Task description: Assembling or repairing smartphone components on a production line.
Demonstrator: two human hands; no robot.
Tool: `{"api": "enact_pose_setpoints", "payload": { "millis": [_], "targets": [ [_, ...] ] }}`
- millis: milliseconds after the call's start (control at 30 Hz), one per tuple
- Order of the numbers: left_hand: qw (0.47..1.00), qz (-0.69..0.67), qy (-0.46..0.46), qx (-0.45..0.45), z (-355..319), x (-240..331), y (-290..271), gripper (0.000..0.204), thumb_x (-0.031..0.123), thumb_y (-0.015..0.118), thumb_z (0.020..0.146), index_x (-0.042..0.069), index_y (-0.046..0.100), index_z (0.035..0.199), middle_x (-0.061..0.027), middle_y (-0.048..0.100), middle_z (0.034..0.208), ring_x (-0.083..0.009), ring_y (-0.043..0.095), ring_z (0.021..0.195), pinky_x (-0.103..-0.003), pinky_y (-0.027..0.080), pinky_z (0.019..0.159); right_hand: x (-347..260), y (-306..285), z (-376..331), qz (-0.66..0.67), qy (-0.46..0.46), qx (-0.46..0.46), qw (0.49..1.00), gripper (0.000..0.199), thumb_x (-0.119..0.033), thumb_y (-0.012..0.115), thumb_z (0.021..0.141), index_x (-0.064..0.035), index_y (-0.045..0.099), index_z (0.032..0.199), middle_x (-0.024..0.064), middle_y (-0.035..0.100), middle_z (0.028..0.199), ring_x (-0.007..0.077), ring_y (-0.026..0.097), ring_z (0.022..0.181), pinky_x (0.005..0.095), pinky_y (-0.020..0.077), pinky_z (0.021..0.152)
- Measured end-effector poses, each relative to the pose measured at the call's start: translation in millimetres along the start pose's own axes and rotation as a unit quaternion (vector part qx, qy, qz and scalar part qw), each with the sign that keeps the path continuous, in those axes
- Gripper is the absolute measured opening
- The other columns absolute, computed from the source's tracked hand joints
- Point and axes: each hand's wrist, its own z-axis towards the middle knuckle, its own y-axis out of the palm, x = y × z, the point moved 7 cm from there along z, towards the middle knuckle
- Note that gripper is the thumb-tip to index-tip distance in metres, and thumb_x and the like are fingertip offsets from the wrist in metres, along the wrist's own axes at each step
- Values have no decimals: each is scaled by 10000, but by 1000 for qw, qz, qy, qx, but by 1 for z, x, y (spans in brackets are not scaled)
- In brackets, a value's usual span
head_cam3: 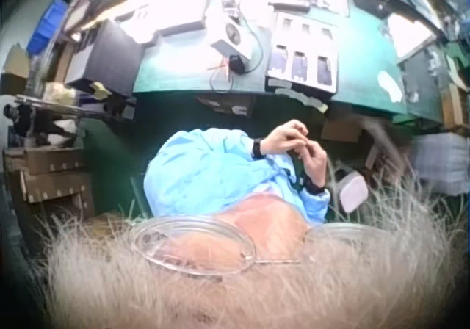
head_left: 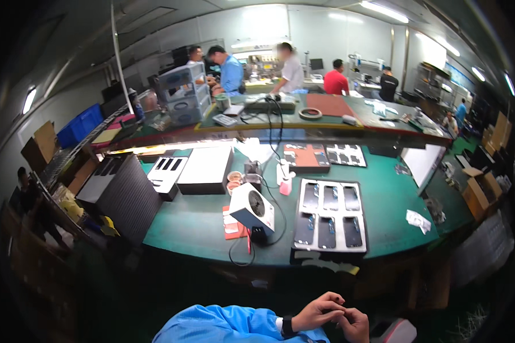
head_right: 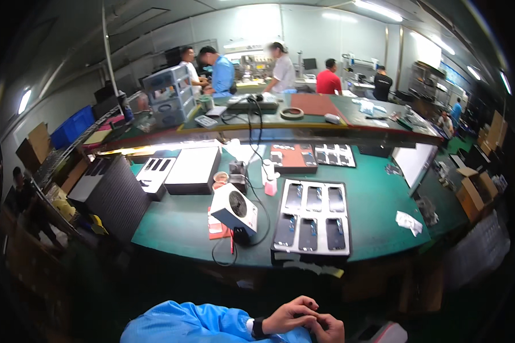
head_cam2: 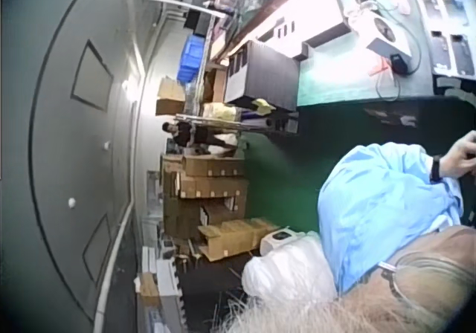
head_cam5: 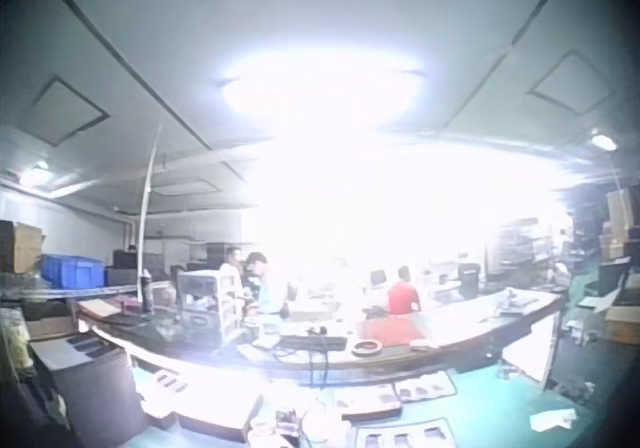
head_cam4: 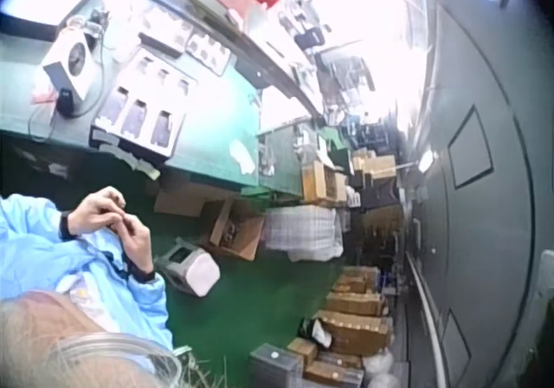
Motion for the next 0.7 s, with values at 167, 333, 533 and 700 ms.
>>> {"api": "enact_pose_setpoints", "payload": {
  "millis": [167,333,533,700],
  "targets": [
    [999,39,-10,19,48,-31,-1,222,181,662,949,46,705,1120,-86,528,1211,-185,556,1121,-301,476,941,12,-32,50,-22,9,-58,998,156,-126,643,952,24,677,927,50,671,739,91,580,620,237,455,564],
    [992,107,10,68,95,-29,0,405,171,667,944,77,594,1331,-99,573,1264,-189,576,1150,-309,476,969,20,-82,99,-20,38,-79,996,122,-92,660,931,26,689,946,52,682,742,80,592,617,222,462,555],
    [966,108,-42,230,109,-18,-53,350,106,617,968,20,586,1306,-97,609,1232,-151,588,1127,-286,468,968,67,-138,173,-16,57,-80,995,128,-104,630,953,-1,669,1017,50,693,772,53,529,533,213,409,479],
    [885,217,-63,406,73,-6,-126,315,123,629,958,17,613,1254,-86,657,1145,-137,629,1044,-272,494,913,102,-153,235,-95,-6,-41,995,147,-138,626,956,-3,649,1012,70,685,852,144,612,699,268,499,689]
  ]
}}
